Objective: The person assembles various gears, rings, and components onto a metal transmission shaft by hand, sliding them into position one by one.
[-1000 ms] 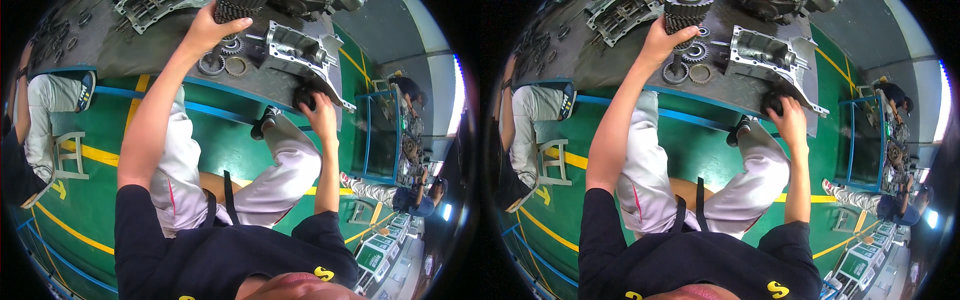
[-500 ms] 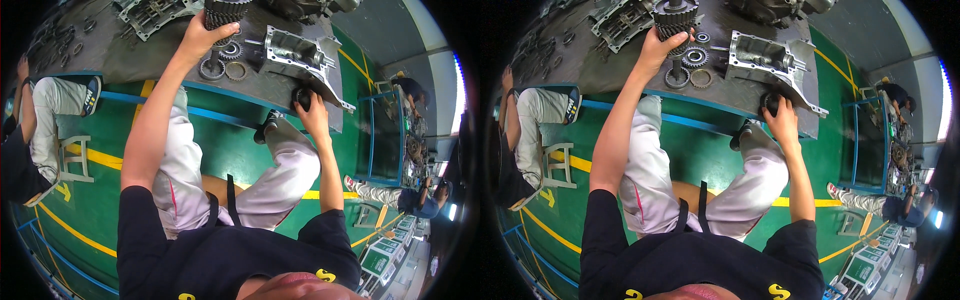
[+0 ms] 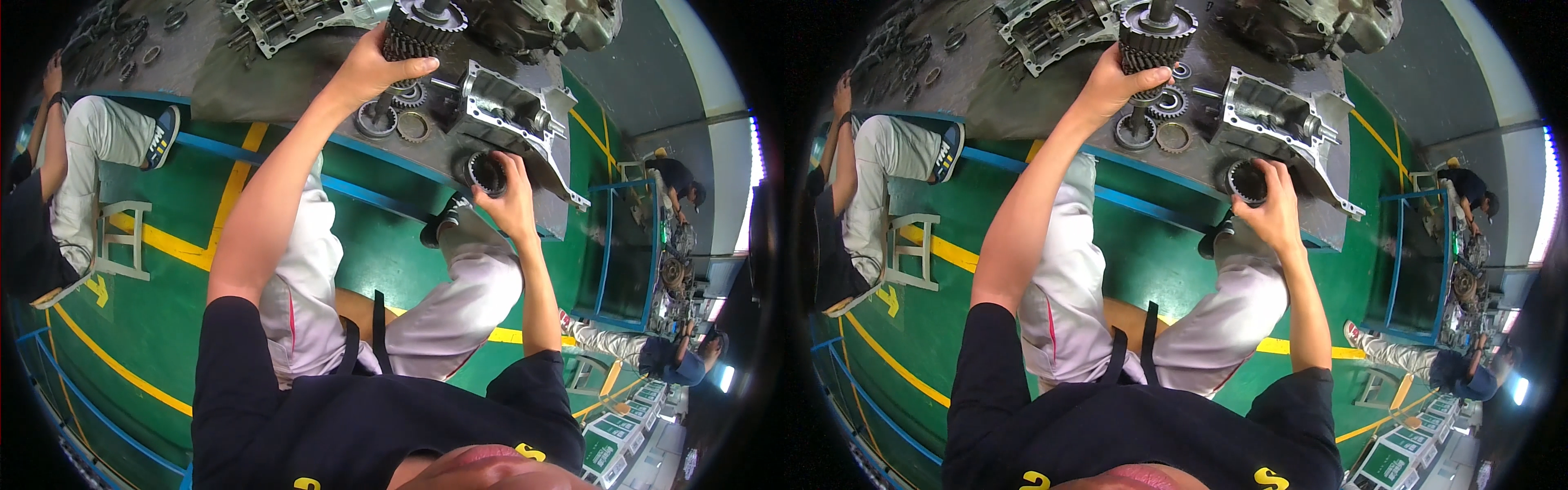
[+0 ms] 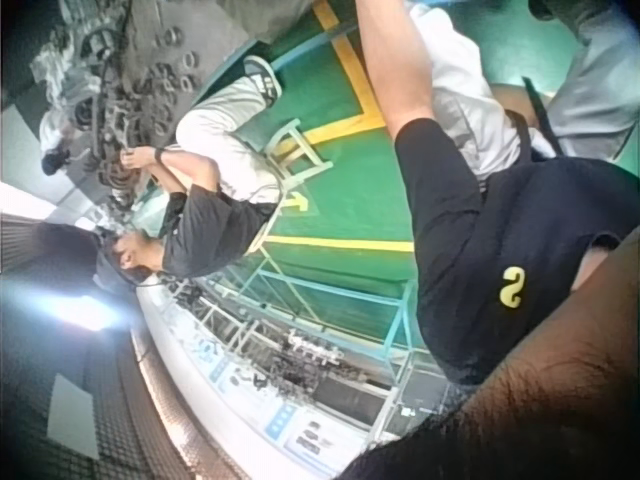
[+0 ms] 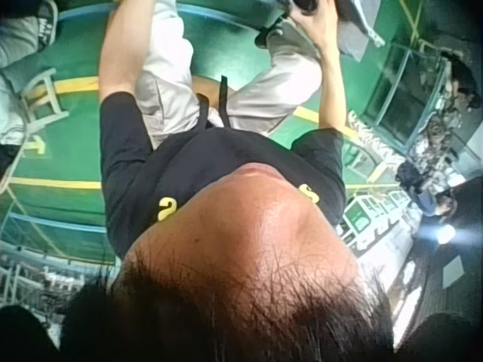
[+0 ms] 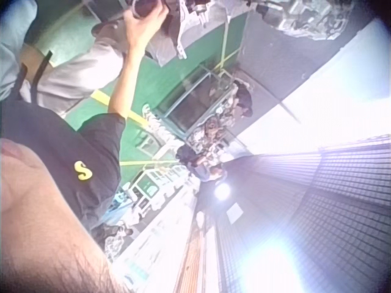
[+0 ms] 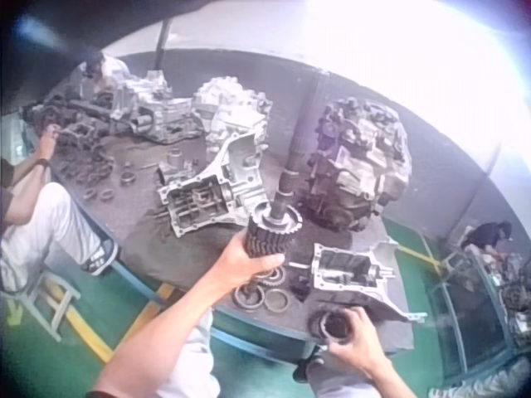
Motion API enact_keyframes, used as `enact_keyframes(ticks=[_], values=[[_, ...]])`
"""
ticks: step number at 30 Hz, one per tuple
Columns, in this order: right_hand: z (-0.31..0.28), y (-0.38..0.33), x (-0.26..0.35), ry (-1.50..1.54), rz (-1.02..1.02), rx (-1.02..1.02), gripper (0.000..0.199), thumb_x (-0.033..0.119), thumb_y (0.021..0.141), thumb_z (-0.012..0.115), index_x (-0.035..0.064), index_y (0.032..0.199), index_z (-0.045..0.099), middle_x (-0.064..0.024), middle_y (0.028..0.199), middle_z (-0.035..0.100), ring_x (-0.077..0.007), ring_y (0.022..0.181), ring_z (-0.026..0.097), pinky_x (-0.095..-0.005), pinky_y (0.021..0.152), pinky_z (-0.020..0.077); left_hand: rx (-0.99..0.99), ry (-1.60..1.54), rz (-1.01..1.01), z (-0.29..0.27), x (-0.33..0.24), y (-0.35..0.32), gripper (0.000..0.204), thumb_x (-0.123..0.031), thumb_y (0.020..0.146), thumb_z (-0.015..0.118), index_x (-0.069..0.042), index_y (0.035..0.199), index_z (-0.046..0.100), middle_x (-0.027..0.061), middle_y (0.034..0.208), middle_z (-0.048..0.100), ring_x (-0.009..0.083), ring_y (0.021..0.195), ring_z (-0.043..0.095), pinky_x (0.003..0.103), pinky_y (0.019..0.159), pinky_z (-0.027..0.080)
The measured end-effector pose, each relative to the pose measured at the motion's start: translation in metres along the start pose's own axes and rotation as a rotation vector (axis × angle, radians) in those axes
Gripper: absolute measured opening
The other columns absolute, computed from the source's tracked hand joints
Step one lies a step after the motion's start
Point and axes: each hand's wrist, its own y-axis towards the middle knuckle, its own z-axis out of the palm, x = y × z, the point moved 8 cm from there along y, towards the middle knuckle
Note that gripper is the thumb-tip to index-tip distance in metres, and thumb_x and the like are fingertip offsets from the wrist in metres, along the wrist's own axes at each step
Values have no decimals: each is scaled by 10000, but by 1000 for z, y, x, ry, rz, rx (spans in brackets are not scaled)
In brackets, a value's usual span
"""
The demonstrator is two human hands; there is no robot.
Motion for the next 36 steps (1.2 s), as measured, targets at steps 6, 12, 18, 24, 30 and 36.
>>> enact_keyframes(ticks=[6,12,18,24,30,36], values=[[-48,-5,65,-15,-289,-356,729,136,588,807,25,1278,604,-195,1217,562,-375,1136,585,-448,1010,479,18,-74,-29,2,2,1,421,-200,841,827,3,1167,653,92,1034,724,161,906,700,317,870,563],[-106,31,133,400,-632,-631,907,367,746,875,-61,1409,427,-173,1353,452,-269,1234,542,-378,1073,463,-10,-146,-56,-1,7,3,480,-205,809,860,-13,1188,637,53,1045,699,131,934,665,300,874,542],[-189,73,221,487,-1033,-828,780,210,847,848,-56,1406,375,-254,1330,540,-349,1199,620,-405,998,579,-21,-76,-108,0,0,-1,579,-201,763,902,-28,1243,629,23,1093,690,110,983,634,298,913,518],[-215,144,246,642,-880,-746,658,55,864,806,-64,1386,423,-241,1354,543,-310,1163,641,-341,974,575,39,-98,-63,6,-5,-12,696,-186,744,905,-27,1344,589,37,1197,668,150,1114,593,328,1035,445],[-177,166,268,429,-694,-428,773,124,848,829,-30,1460,382,-201,1375,528,-288,1174,624,-325,964,559,46,-74,0,12,-11,-9,737,-238,735,917,-35,1355,573,48,1205,671,153,1115,592,329,1035,441],[-104,160,211,588,-533,-253,942,165,723,863,11,1493,343,-145,1298,497,-242,1157,567,-362,986,492,33,-2,0,3,-8,-6,697,-239,732,921,-38,1312,591,37,1152,687,136,1060,609,323,980,476]])
